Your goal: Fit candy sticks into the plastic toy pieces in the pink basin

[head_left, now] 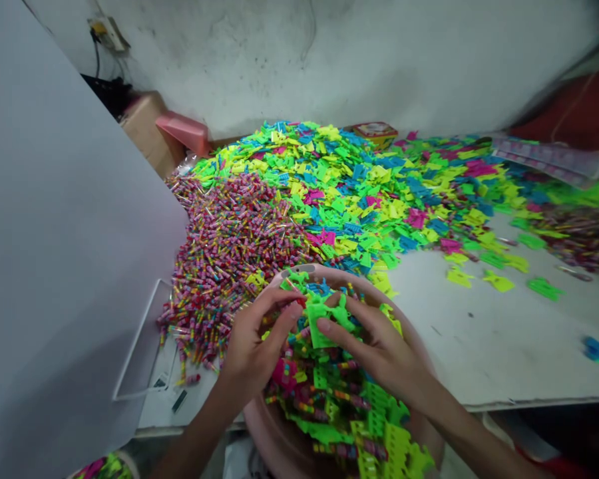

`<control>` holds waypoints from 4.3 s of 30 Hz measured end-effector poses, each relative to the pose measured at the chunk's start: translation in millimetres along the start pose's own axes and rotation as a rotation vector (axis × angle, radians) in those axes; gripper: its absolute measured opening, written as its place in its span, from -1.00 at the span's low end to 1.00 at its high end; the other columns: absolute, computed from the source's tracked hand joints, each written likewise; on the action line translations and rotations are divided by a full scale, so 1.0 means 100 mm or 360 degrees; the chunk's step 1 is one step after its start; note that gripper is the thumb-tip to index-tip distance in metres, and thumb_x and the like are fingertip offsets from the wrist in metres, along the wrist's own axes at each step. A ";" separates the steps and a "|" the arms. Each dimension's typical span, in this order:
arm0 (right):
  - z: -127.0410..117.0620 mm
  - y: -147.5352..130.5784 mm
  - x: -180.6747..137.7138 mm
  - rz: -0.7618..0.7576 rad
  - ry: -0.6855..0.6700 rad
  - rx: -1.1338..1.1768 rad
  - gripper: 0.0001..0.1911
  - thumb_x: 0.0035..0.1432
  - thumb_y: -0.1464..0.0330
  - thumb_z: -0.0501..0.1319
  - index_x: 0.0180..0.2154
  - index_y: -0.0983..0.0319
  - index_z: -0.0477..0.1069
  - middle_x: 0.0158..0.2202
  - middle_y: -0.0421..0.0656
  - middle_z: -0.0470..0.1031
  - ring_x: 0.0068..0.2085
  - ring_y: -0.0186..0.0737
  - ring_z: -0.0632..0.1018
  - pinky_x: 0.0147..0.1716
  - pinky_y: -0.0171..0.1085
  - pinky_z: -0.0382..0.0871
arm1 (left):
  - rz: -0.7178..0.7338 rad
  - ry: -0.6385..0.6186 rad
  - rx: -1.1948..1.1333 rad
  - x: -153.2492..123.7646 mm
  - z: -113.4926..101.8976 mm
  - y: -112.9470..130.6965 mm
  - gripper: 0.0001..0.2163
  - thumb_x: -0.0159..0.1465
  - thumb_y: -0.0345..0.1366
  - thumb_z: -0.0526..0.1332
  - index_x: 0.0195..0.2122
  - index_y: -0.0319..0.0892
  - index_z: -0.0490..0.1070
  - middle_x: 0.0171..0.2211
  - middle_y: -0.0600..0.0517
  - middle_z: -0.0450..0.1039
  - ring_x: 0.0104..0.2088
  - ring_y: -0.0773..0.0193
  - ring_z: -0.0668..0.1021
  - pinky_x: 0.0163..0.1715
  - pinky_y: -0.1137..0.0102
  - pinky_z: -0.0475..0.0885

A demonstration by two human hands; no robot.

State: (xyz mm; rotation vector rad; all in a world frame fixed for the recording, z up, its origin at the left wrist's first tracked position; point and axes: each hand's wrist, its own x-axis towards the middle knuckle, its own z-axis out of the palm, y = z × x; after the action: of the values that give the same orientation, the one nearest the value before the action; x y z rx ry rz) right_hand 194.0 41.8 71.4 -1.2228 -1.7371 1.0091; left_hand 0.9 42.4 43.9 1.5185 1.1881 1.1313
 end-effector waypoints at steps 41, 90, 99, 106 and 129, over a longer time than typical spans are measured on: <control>0.20 0.21 -0.06 0.0302 -0.0049 0.0278 -0.77 0.30 0.12 0.23 -0.14 0.10 0.50 -0.12 -0.20 0.62 -0.05 -0.08 0.59 0.02 -0.16 0.45 | 0.1135 -0.0027 0.1618 -0.12 0.08 -0.06 -0.61 0.38 -0.01 0.21 -0.10 -0.32 0.43 -0.31 -0.15 0.55 -0.21 0.00 0.56 -0.18 0.13 0.51; -0.02 0.08 0.12 0.0333 -0.0079 0.0399 -0.74 0.13 0.16 0.39 -0.13 0.06 0.59 -0.10 -0.14 0.66 -0.11 -0.01 0.66 -0.27 -0.14 0.64 | 0.0064 -0.0129 -0.0151 0.10 -0.12 0.02 -0.77 0.41 -0.18 0.17 0.02 -0.08 0.49 -0.23 -0.03 0.55 -0.22 0.19 0.61 -0.28 0.35 0.55; -0.06 0.02 0.06 0.0149 -0.0081 0.0192 -0.76 0.27 0.10 0.27 -0.24 0.08 0.61 -0.10 -0.13 0.66 -0.06 0.05 0.64 -0.13 -0.06 0.61 | 0.0180 0.0034 0.0202 0.05 -0.10 0.03 -0.80 0.38 -0.16 0.24 -0.10 -0.10 0.60 -0.17 -0.03 0.61 -0.18 0.21 0.62 -0.19 0.40 0.50; -0.06 0.07 0.03 0.0045 -0.0046 0.0059 -0.83 0.29 0.19 0.27 -0.19 0.10 0.58 0.28 -0.16 0.43 0.06 0.05 0.60 0.02 -0.03 0.53 | 0.0045 -0.0224 0.0153 0.05 -0.12 0.10 -0.71 0.43 -0.11 0.15 -0.18 -0.15 0.60 -0.45 0.08 0.51 -0.48 0.37 0.45 -0.47 0.50 0.32; 0.17 0.21 -0.09 -0.0108 -0.0013 0.0016 -0.85 0.35 0.27 0.22 -0.30 0.14 0.37 -0.40 -0.27 0.49 -0.37 -0.22 0.53 -0.33 -0.29 0.38 | 0.0157 -0.0551 0.0381 0.11 -0.30 0.03 -0.63 0.44 -0.20 0.11 -0.53 -0.22 0.33 -0.60 0.18 0.11 -0.57 0.46 0.20 -0.53 0.49 0.09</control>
State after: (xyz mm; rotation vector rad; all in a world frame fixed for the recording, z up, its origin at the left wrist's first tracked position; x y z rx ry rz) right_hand 188.4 35.2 44.3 -1.1472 -1.7656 0.9832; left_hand -26.5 55.8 54.4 1.8844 1.0443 0.7648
